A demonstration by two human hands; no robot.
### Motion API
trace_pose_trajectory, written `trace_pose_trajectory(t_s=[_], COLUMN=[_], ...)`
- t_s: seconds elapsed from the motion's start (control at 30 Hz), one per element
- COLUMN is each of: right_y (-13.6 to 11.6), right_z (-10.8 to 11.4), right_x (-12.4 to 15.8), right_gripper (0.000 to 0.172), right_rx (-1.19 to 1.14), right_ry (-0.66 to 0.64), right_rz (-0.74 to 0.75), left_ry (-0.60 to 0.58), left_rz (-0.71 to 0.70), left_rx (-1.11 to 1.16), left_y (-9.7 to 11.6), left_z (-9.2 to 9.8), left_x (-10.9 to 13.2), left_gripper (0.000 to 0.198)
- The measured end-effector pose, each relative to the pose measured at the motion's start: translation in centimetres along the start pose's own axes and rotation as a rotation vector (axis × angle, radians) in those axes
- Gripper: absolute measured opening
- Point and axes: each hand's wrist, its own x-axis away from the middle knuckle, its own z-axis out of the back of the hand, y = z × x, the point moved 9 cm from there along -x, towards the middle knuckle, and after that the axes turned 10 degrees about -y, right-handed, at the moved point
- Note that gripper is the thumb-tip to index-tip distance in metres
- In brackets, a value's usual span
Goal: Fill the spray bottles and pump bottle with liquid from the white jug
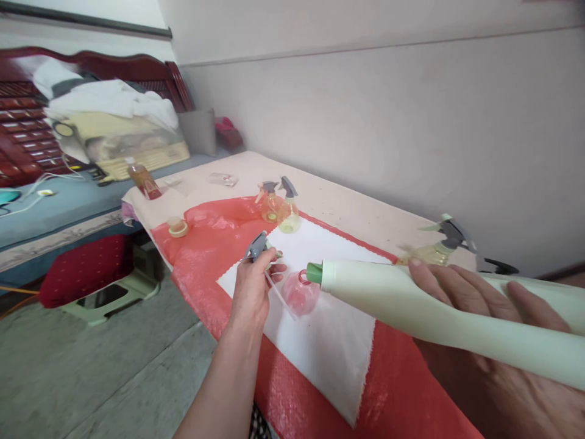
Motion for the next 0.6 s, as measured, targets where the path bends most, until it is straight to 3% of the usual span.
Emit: trace_pose_trajectory(t_s=[0.1,0.6], right_y=[-0.46,-0.51], right_z=[-0.25,-0.01], right_x=[0.02,0.03], right_gripper=[0.059,0.062], right_rx=[0.105,0.103], right_ry=[-0.027,-0.006], right_rz=[0.048,0.05], left_ry=[0.003,0.005], left_rz=[0.004,0.006], left_rx=[0.002,0.003], left_y=[0.07,0.1], left_z=[-0.09,-0.11], left_x=[0.02,0.07], left_gripper=[0.027,0.028])
